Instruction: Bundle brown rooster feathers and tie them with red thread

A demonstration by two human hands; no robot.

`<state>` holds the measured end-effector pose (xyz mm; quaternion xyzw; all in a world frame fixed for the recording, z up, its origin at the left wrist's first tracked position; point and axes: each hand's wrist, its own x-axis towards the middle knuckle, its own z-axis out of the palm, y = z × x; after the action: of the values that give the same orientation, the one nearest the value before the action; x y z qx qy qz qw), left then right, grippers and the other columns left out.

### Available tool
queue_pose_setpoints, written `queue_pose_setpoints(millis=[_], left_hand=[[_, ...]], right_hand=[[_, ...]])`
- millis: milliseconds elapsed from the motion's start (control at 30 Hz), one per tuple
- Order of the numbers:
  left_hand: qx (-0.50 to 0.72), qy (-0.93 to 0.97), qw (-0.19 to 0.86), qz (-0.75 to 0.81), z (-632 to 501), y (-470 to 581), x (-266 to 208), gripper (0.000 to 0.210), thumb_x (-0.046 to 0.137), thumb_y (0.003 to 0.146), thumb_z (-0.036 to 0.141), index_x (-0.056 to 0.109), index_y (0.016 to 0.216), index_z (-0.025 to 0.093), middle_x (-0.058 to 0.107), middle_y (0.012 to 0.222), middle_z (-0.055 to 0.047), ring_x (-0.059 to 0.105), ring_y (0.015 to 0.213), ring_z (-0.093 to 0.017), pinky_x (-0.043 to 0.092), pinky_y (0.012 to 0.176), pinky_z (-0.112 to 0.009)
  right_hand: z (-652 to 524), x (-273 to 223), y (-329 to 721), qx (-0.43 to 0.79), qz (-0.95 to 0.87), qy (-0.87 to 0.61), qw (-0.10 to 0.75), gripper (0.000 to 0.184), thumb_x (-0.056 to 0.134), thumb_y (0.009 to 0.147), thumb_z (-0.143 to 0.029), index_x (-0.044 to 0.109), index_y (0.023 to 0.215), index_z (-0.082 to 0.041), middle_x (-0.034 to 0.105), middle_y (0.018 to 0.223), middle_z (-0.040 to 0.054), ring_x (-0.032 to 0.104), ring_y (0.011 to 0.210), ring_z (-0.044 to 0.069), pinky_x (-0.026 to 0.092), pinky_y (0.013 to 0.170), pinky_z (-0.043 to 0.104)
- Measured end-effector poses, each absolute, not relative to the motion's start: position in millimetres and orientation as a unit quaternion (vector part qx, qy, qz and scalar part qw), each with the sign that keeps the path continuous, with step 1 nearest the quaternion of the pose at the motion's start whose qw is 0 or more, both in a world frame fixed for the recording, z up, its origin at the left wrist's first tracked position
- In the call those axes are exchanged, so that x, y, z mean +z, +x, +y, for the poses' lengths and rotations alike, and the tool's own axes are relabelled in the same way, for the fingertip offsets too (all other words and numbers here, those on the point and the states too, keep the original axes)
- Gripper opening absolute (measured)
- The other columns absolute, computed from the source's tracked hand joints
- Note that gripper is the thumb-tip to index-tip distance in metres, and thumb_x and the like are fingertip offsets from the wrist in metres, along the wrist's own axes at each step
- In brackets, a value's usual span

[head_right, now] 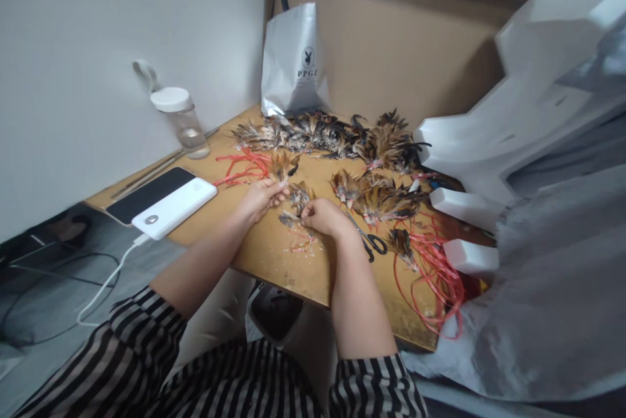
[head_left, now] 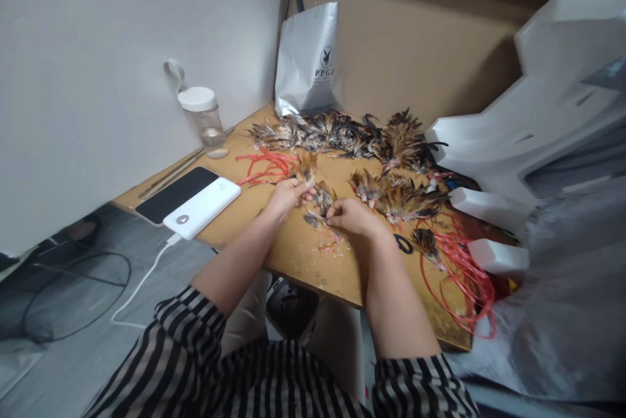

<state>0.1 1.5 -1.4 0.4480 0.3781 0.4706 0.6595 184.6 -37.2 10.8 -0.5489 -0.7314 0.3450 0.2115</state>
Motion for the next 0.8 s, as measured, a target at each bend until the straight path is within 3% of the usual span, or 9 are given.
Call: queue_pose_setpoints(millis=[267, 433, 533, 800], left_hand=[[0.437, 0.489, 0.671, 0.347, -1, 0, -3, 0.034, 0.068, 0.063, 0.038, 0.066, 0.079, 0.008, 0.065, 0.074, -0.009, 0.048, 0.046, -0.004, 0.035, 0.042, -0.015], [0.421, 0.504, 0.665, 0.355, -1, -1, -1, 0.035, 0.067, 0.065, 0.038, 0.067, 0.080, 0.007, 0.062, 0.061, -0.007, 0.047, 0.044, -0.004, 0.033, 0.040, -0.014], [0.414, 0.514, 0.665, 0.350, -1, -1, -1, 0.034, 0.067, 0.066, 0.039, 0.067, 0.080, 0.008, 0.061, 0.058, -0.006, 0.047, 0.043, -0.004, 0.033, 0.040, -0.014], [0.360, 0.529, 0.693, 0.331, -2, -1, -6, 0.034, 0.067, 0.065, 0.038, 0.067, 0.081, 0.009, 0.060, 0.055, -0.005, 0.050, 0.043, -0.005, 0.039, 0.044, -0.016]], right_hand=[[-37, 20, 190, 0.361, -0.718, -0.522, 0.286, 0.014, 0.057, 0.064, -0.027, 0.062, 0.061, -0.014, 0.056, 0.054, -0.0028, 0.044, 0.050, 0.008, 0.034, 0.052, 0.021], [-39, 15, 190, 0.425, -0.710, -0.514, 0.228, 0.022, 0.069, 0.054, -0.028, 0.064, 0.072, -0.016, 0.060, 0.058, -0.0026, 0.046, 0.049, 0.008, 0.035, 0.049, 0.020], [-37, 10, 190, 0.375, -0.722, -0.546, 0.200, 0.012, 0.065, 0.057, -0.026, 0.064, 0.064, -0.016, 0.058, 0.053, -0.0024, 0.045, 0.047, 0.009, 0.032, 0.047, 0.020], [-35, 23, 189, 0.349, -0.673, -0.547, 0.355, 0.021, 0.057, 0.065, -0.033, 0.063, 0.064, -0.013, 0.054, 0.053, -0.0019, 0.042, 0.049, 0.009, 0.032, 0.050, 0.021]])
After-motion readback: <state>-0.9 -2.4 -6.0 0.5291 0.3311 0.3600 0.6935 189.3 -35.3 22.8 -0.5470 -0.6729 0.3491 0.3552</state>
